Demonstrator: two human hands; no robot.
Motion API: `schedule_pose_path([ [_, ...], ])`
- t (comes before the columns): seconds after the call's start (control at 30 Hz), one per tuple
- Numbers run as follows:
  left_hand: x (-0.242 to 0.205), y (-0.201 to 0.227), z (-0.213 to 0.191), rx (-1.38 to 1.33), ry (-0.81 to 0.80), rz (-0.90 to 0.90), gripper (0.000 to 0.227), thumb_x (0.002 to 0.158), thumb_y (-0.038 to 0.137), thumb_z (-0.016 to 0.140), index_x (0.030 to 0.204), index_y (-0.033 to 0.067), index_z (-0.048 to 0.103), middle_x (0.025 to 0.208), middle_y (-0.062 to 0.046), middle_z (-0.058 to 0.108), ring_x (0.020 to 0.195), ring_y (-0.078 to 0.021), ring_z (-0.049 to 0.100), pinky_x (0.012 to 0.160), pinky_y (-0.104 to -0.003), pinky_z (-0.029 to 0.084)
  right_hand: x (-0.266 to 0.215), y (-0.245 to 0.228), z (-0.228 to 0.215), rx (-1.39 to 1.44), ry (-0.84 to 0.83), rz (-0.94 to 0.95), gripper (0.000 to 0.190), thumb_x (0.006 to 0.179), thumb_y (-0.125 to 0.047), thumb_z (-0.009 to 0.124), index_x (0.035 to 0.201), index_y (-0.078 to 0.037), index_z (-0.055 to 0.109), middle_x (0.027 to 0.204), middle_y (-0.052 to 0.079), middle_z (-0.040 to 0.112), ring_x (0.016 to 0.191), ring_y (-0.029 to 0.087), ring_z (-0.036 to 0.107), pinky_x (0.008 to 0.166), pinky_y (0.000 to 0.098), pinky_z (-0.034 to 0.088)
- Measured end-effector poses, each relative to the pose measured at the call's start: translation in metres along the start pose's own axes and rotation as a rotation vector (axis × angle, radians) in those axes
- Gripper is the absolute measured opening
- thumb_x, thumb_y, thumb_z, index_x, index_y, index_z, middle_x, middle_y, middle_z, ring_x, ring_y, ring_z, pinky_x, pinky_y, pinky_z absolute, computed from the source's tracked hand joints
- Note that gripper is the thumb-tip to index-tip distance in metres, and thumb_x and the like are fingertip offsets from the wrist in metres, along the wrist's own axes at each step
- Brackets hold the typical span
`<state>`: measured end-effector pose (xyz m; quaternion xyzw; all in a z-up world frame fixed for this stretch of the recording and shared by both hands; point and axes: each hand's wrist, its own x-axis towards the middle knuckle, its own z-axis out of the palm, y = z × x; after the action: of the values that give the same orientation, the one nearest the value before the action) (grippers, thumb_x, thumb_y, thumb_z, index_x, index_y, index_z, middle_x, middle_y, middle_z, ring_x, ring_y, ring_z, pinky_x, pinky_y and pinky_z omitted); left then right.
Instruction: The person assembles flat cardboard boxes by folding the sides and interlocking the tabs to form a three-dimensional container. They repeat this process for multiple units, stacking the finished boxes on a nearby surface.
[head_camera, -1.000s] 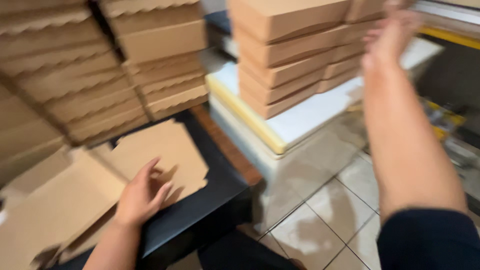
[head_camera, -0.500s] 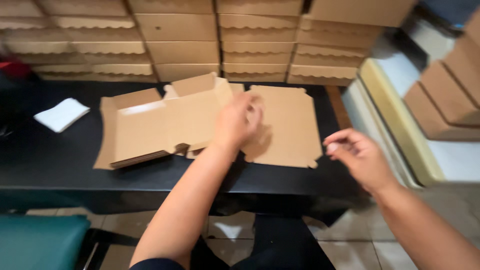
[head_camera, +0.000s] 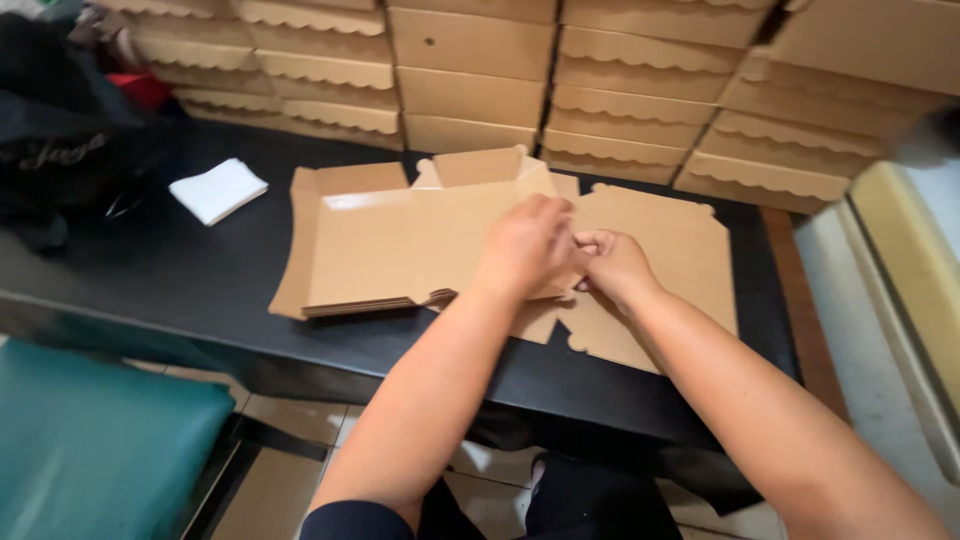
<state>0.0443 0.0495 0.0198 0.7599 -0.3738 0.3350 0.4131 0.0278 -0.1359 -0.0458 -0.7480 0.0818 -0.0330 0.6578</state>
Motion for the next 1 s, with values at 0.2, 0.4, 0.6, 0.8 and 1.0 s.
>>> schedule_pose_path([
  [0.2, 0.009, 0.030, -0.031, -0.023, 0.069, 0.067, 0.015, 0.089, 0.010, 0.069, 0.104, 0.0141, 0.068, 0.091, -0.007, 0.065, 0.084, -0.0290, 0.068, 0.074, -0.041, 0.056, -0.009, -0.015, -0.003, 0.201, 0.117, -0.060, 0.020, 0.090, -0.001, 0.066, 0.110, -0.002, 0.065, 0.092, 0.008, 0.070, 0.075, 0.016, 0.065, 0.062, 0.0278, 0.050],
  [0.4, 0.004, 0.049, -0.034, -0.092, 0.065, 0.141, 0.013, 0.091, 0.013, 0.070, 0.103, 0.0143, 0.068, 0.088, -0.006, 0.065, 0.081, -0.0275, 0.067, 0.072, -0.040, 0.055, -0.055, -0.027, -0.070, 0.089, 0.196, -0.056, 0.030, 0.088, -0.002, 0.070, 0.117, -0.003, 0.060, 0.099, 0.007, 0.070, 0.083, 0.014, 0.066, 0.070, 0.0267, 0.053],
  [0.6, 0.006, 0.029, -0.018, -0.183, 0.104, -0.096, 0.014, 0.091, 0.012, 0.068, 0.105, 0.0115, 0.070, 0.089, -0.006, 0.070, 0.081, -0.0225, 0.069, 0.072, -0.035, 0.056, -0.080, -0.020, -0.091, -0.390, 0.326, -0.456, 0.044, 0.086, 0.002, 0.076, 0.125, -0.001, 0.056, 0.113, 0.010, 0.061, 0.100, 0.014, 0.060, 0.089, 0.0277, 0.052],
  [0.8, 0.006, 0.008, -0.006, -0.586, 0.117, -0.455, 0.016, 0.099, 0.014, 0.064, 0.112, 0.0068, 0.070, 0.078, -0.003, 0.068, 0.065, -0.0087, 0.064, 0.061, -0.026, 0.054, -0.063, -0.080, -0.042, -0.413, -0.444, -0.102, 0.043, 0.079, -0.012, 0.080, 0.120, -0.007, 0.073, 0.108, -0.001, 0.074, 0.098, 0.010, 0.067, 0.090, 0.0266, 0.055],
  [1.0, 0.007, 0.002, -0.007, -0.596, 0.187, -0.461, 0.016, 0.100, 0.012, 0.063, 0.113, 0.0060, 0.070, 0.080, -0.001, 0.069, 0.067, -0.0049, 0.061, 0.062, -0.023, 0.052, -0.053, -0.082, -0.007, -0.396, -0.790, 0.028, 0.051, 0.068, -0.009, 0.091, 0.118, -0.005, 0.078, 0.096, 0.000, 0.065, 0.092, 0.012, 0.059, 0.084, 0.0284, 0.053],
])
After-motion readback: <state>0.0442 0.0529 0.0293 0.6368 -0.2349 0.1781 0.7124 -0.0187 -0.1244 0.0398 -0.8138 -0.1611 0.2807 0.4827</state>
